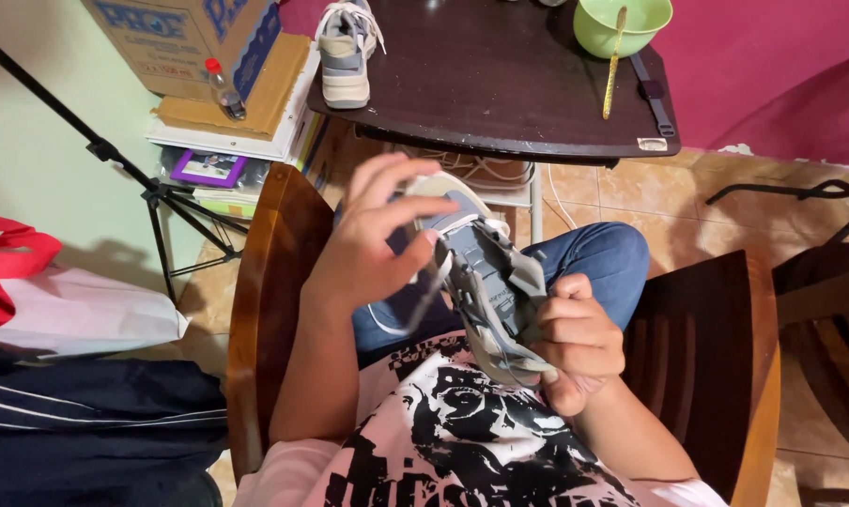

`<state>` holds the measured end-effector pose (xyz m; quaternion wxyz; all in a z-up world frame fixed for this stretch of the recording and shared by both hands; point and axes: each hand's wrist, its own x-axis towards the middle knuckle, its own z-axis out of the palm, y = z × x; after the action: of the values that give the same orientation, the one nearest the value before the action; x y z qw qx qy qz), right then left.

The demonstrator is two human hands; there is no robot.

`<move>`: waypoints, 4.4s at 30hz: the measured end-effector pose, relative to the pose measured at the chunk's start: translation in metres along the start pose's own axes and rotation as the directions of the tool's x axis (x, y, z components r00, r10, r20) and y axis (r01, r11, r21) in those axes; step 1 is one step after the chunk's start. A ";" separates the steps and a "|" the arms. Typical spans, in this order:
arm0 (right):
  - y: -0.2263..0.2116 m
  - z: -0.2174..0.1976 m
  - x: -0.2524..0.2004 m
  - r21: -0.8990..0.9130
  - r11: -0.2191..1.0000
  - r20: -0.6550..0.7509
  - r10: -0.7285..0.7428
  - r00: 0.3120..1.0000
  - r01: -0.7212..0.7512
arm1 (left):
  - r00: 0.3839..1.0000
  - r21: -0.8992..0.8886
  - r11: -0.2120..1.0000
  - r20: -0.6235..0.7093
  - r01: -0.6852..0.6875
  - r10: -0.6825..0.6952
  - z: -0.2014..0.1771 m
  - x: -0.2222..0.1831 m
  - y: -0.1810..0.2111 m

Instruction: Threading shoelaces through the eyelets of a sneaker while sitting at a table.

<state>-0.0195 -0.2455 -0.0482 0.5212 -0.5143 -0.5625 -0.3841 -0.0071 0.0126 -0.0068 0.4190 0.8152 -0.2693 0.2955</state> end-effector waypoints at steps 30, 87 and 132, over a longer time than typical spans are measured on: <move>0.000 -0.010 0.003 -0.026 1.000 -0.010 0.004 1.000 -0.004 | 0.996 -0.062 0.998 0.084 0.018 -0.013 0.014 0.000 -0.015; 0.345 0.015 -0.057 -0.460 0.880 0.090 0.175 0.980 -0.115 | 0.995 0.171 0.980 0.003 -0.098 0.099 0.275 0.300 -0.137; 0.296 -0.050 0.011 -0.187 0.310 0.130 0.948 0.289 -0.932 | 0.939 0.161 0.959 -0.292 0.233 -0.179 0.177 0.102 -0.265</move>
<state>0.2808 -0.2394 -0.0600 0.5630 -0.8033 -0.1918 0.0322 0.2894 -0.0224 -0.1570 0.4000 0.8268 -0.0914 0.3847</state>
